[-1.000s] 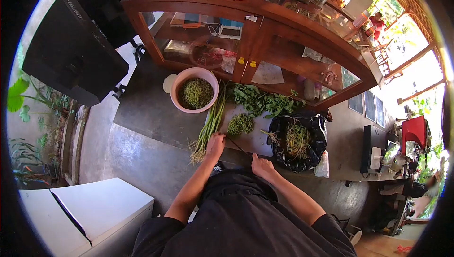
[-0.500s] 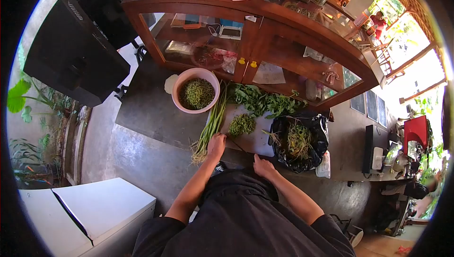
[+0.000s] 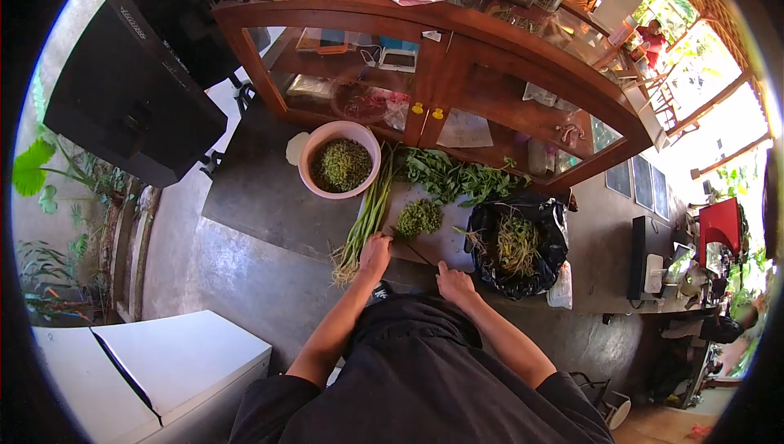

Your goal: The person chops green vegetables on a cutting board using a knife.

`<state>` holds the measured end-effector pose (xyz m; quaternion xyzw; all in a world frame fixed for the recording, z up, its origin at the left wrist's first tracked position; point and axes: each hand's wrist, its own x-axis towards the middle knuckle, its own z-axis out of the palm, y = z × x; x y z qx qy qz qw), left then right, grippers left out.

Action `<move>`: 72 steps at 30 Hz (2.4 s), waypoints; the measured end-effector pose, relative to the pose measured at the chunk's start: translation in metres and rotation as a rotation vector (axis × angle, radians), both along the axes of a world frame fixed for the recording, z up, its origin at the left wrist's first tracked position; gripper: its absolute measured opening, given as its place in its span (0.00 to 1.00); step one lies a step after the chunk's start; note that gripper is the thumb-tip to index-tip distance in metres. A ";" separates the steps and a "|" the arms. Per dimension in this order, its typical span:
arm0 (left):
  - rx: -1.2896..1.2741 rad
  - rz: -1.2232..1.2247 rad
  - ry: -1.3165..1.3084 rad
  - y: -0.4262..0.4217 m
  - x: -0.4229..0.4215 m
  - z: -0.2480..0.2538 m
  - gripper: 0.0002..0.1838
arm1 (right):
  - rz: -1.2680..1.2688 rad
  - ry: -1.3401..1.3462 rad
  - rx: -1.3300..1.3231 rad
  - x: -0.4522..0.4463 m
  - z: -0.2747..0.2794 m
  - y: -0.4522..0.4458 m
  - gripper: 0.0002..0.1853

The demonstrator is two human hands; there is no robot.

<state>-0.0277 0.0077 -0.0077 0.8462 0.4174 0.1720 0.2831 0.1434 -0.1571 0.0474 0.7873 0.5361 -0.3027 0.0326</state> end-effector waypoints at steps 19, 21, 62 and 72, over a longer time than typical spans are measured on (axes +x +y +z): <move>0.027 0.013 0.004 0.003 0.004 -0.008 0.10 | -0.064 0.101 -0.106 -0.004 0.006 -0.004 0.23; 0.035 0.011 0.009 0.003 0.004 -0.009 0.10 | -0.056 0.121 -0.031 -0.002 -0.035 -0.008 0.23; -0.035 0.007 0.039 0.001 0.000 -0.006 0.11 | 0.060 0.033 -0.037 -0.002 0.041 -0.009 0.19; 0.092 0.027 -0.032 -0.001 0.003 -0.012 0.08 | -0.028 0.075 -0.024 -0.004 -0.016 -0.008 0.22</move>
